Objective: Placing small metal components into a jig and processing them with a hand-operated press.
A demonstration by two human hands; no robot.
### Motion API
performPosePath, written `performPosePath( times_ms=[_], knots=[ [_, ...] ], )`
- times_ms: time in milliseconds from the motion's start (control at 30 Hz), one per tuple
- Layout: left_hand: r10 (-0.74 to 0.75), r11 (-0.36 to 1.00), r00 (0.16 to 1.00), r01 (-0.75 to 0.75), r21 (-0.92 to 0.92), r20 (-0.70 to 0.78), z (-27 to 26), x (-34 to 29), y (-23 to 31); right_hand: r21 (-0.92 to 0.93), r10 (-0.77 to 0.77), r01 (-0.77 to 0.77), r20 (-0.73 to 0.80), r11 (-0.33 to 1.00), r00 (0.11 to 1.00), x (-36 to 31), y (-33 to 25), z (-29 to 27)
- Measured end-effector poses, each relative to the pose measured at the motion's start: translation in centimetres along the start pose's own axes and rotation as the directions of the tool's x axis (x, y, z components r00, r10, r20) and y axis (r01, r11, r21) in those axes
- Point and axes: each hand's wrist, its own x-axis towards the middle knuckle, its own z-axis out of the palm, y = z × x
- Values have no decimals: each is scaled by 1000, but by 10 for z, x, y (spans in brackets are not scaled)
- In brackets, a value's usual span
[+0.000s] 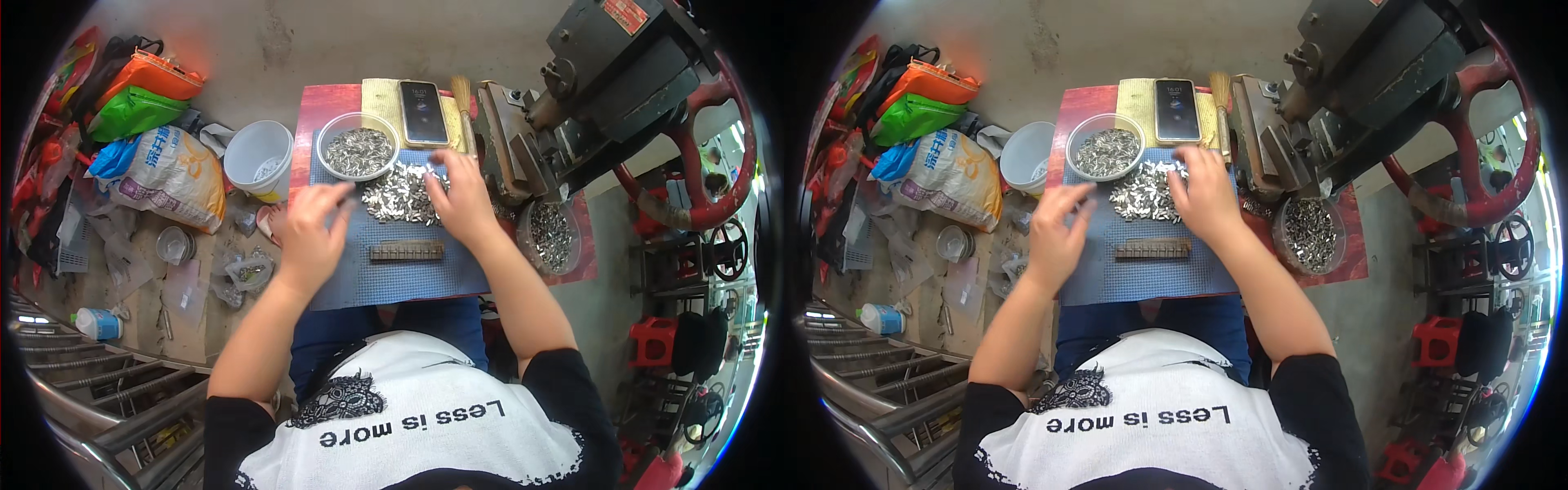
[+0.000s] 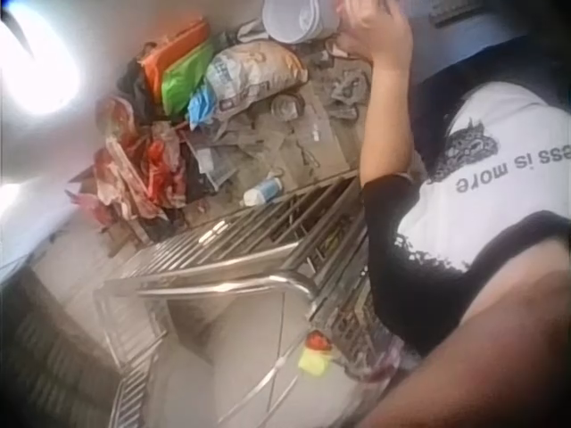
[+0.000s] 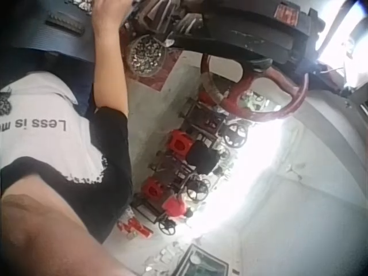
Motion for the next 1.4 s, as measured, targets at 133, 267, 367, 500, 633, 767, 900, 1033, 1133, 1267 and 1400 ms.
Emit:
performPosePath(
  times_ms=[133, 267, 367, 500, 633, 767, 900, 1033, 1133, 1267, 1400],
  knots=[
    [63, 963, 996, -78, 259, 63, -15, 60, -15, 86, 47, -40, -71, 995, 996, -32, -10, -8],
    [-145, 825, 926, -81, 559, 349, -7, 106, -19, 145, 143, -127, -106, 981, 984, -40, -14, -13],
    [-205, 765, 841, -181, 618, 501, -1, 120, -13, 144, 141, -128, -81, 981, 987, -40, -11, -10],
    [-242, 750, 806, -198, 632, 540, 11, 131, -12, 155, 131, -120, -61, 981, 990, -41, -11, -9],
    [-195, 850, 826, -127, 512, 528, 18, 130, -23, 176, 135, -122, -70, 977, 988, -42, -9, -10],
    [-116, 912, 866, -101, 397, 487, 26, 122, -26, 187, 150, -137, -56, 973, 987, -42, -9, -9],
    [-72, 967, 867, -60, 247, 493, 30, 117, -31, 232, 183, -167, -49, 958, 982, -34, -11, -11],
    [29, 927, 928, -164, 338, 371, 32, 109, -35, 247, 139, -114, -84, 962, 987, 0, -20, -13],
    [-45, 941, 925, -87, 326, 377, 32, 110, -27, 205, 28, -13, -70, 979, 997, 35, -26, -3],
    [19, 965, 952, -98, 244, 307, 30, 106, -35, -5, 55, -54, 165, 999, 985, 66, -25, 17],
    [68, 989, 958, -101, 107, 278, 22, 105, -38, 11, 80, -90, 355, 996, 931, 86, -22, 28]
  ],
)
